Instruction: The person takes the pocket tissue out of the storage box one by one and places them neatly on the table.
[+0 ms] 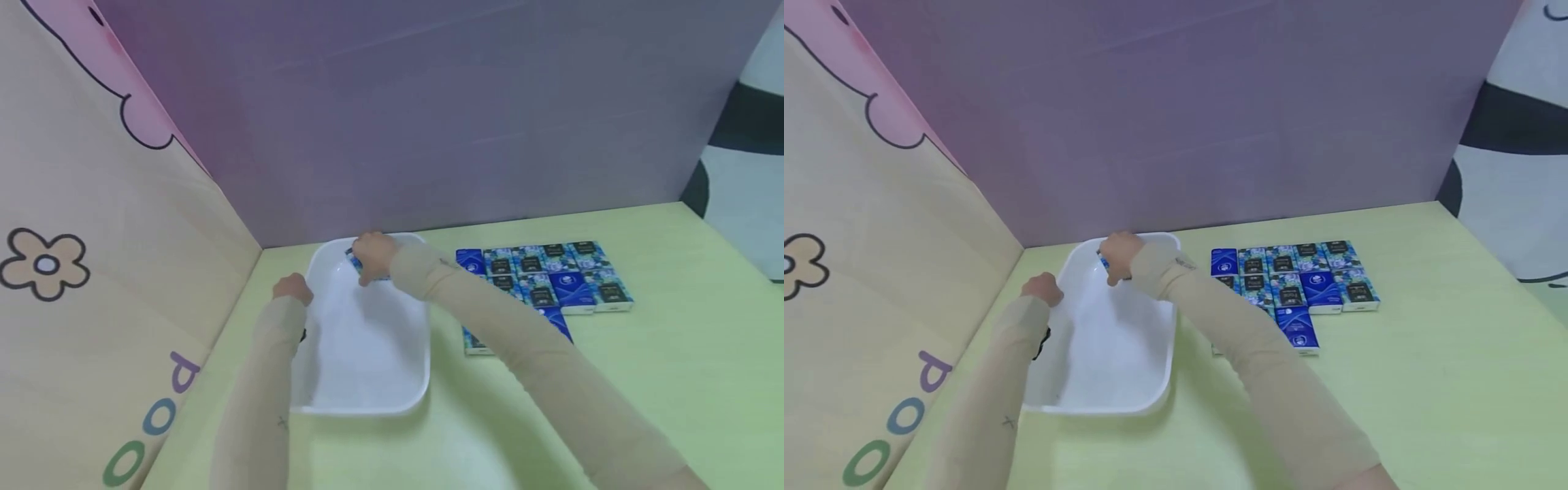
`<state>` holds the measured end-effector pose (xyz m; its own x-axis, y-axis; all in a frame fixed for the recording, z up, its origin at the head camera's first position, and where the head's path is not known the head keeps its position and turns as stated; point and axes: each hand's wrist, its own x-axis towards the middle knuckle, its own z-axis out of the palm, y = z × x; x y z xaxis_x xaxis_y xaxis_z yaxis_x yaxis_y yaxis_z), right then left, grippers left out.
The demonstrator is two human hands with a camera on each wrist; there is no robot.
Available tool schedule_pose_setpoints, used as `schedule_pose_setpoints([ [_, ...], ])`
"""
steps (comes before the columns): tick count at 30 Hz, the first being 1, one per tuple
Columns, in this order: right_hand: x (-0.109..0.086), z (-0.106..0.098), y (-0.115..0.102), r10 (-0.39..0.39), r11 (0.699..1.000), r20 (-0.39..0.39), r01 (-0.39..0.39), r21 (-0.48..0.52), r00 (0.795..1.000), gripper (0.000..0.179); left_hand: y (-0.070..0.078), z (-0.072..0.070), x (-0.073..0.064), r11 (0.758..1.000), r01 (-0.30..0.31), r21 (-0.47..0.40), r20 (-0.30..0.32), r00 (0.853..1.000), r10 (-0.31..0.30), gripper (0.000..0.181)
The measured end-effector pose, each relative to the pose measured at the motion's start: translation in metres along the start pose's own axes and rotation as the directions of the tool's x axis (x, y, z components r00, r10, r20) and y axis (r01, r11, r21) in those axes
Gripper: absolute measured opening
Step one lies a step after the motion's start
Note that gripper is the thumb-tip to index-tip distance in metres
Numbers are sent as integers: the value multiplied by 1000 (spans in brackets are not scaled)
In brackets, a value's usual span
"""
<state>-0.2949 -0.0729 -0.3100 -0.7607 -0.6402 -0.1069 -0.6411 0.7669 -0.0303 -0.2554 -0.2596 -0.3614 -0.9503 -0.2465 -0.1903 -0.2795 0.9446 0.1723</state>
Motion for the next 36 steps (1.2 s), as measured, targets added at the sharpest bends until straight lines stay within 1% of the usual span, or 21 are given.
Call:
schedule_pose_setpoints([
  [2,-9,-8,6,21,999,-4,-21,30,1000,52,1,-1,0,1000,7,-3,6,1000,-7,23],
  [4,-17,-15,12,21,999,-25,-20,41,999,51,1,-1,-1,1000,15,-6,14,1000,-15,25],
  [9,-40,-29,29,-12,1000,-87,13,7,996,54,2,0,1,1000,24,-12,22,999,-23,25],
  [14,-65,-34,50,14,1000,-100,-12,23,995,75,2,2,2,1000,11,-8,28,1000,-11,24],
  [16,-78,-34,59,40,999,-100,-37,30,994,84,2,4,2,1000,15,-13,34,999,-14,24],
  [19,-99,-32,70,90,995,-108,-85,49,990,88,2,4,0,1000,24,-14,35,999,-24,24],
  [22,-120,-30,81,125,991,-122,-117,72,985,87,1,1,-3,1000,22,-4,28,999,-22,24],
  [26,-146,-24,96,152,986,-106,-143,90,983,88,-3,-1,-3,1000,-2,13,15,1000,1,24],
  [30,-167,-14,110,183,980,-84,-175,98,980,90,-8,0,0,1000,-1,13,14,1000,1,25],
  [33,-181,-7,119,211,973,-83,-201,115,974,89,-10,1,1,1000,16,13,26,1000,-17,26],
  [36,-194,-2,125,235,965,-84,-222,139,968,88,-12,2,1,1000,21,17,25,999,-21,26],
])
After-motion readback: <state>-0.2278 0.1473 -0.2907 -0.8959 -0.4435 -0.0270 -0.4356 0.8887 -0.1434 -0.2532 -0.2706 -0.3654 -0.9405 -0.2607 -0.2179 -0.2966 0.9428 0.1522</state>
